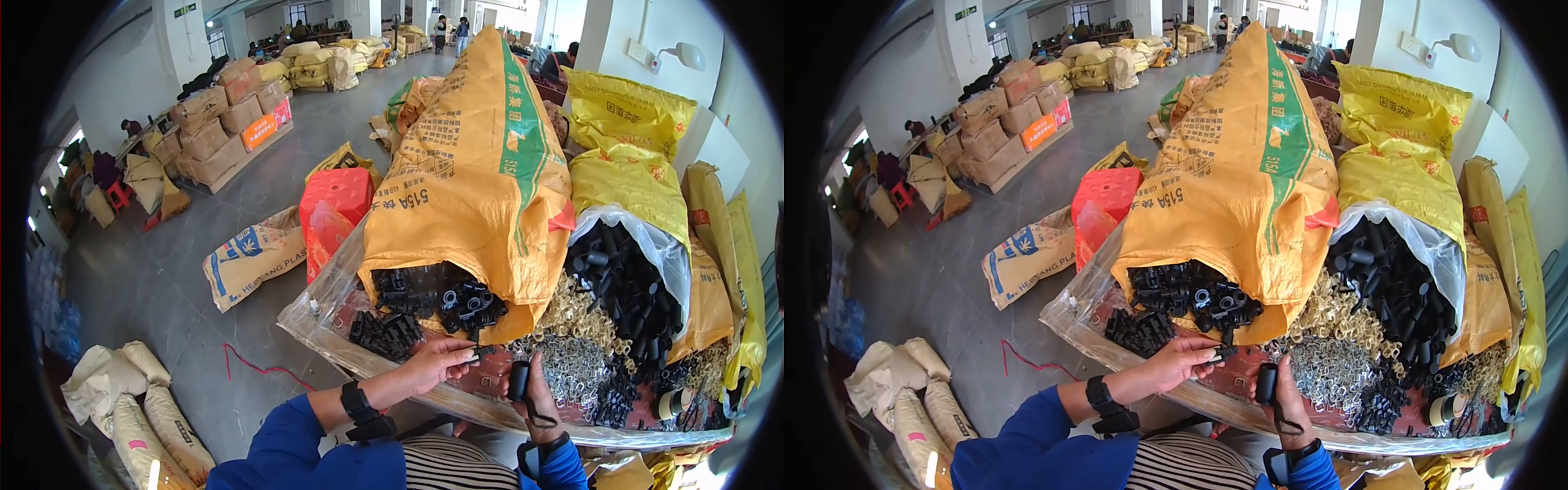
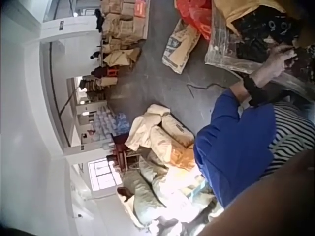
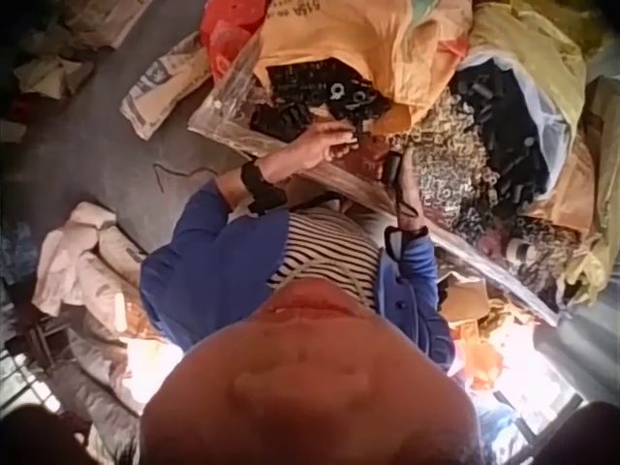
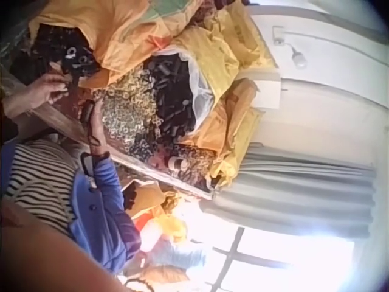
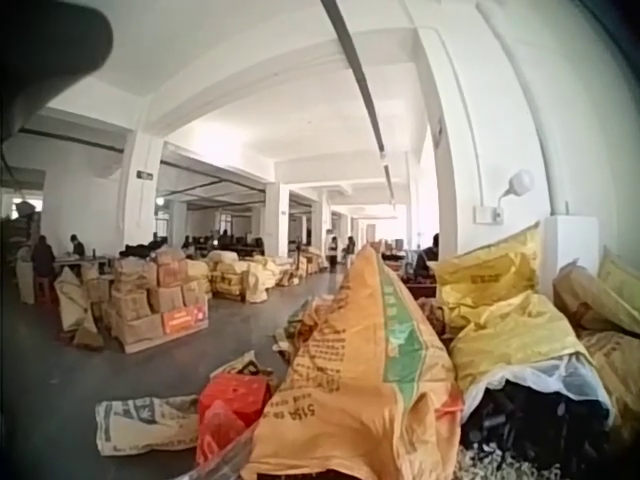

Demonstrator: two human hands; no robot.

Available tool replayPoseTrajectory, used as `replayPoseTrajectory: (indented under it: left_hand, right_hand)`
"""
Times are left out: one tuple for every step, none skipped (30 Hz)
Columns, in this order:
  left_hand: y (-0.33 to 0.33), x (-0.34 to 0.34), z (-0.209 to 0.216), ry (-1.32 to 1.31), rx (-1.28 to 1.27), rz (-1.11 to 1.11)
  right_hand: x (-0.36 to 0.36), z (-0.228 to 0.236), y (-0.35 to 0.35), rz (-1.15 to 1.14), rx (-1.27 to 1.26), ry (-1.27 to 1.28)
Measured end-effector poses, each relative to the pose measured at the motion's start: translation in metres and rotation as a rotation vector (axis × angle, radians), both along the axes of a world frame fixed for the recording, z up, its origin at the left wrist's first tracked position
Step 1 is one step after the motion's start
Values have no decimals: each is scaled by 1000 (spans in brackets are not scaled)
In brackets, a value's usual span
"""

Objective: The person assembles components by hand, fitting a metal clip into a black plastic part and then sliding a black sleeve over the assembly. After completing each unit, the person places it on the table and reaches for the next set of components.

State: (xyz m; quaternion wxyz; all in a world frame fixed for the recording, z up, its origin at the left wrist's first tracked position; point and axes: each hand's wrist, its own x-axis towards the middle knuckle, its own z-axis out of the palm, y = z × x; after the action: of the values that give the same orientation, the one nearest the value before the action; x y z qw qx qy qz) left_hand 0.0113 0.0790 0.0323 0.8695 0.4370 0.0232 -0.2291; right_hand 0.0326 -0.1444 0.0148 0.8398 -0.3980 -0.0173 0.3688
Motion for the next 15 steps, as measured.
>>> replayPoseTrajectory:
  left_hand:
    - [0,1,0,3,3,4]
    - [-1,0,0,14,7,1]
    - [-3,0,-1,25,12,-2]
    - [-4,-2,-1,38,16,-4]
    - [-6,-2,-2,45,16,-12]
    - [-8,-2,-2,40,15,-20]
    - [-10,-3,-2,39,12,-29]
    - [-11,-1,-1,40,7,-43]
    - [-12,-1,1,63,-1,-59]
    - [-12,-1,6,67,28,-50]
    - [-12,-1,10,77,55,-45]
    - [-12,-1,11,50,39,-62]
    - [-11,-2,11,32,19,-72]
    - [-12,-3,15,26,61,-91]
    - [-13,-5,20,20,101,-112]
  right_hand:
    - [-4,4,3,-49,-36,0]
    - [-8,9,5,-104,-76,5]
    - [-11,12,6,-106,-77,12]
    - [-14,15,7,-147,-92,10]
    - [-15,17,7,-193,-107,6]
    - [-16,18,7,-239,-125,5]
    - [-17,17,5,-248,-129,20]
    - [-16,15,2,-210,-168,-45]
    - [-15,12,-1,-172,-209,-104]
    - [-18,14,-5,-135,-256,-152]
    - [-17,17,-5,-107,-340,-267]
    - [-14,25,1,-74,-427,-368]
    - [-12,27,6,-86,-502,-544]
    - [-10,30,11,-98,-579,-724]
    - [-10,32,14,-164,-643,-906]
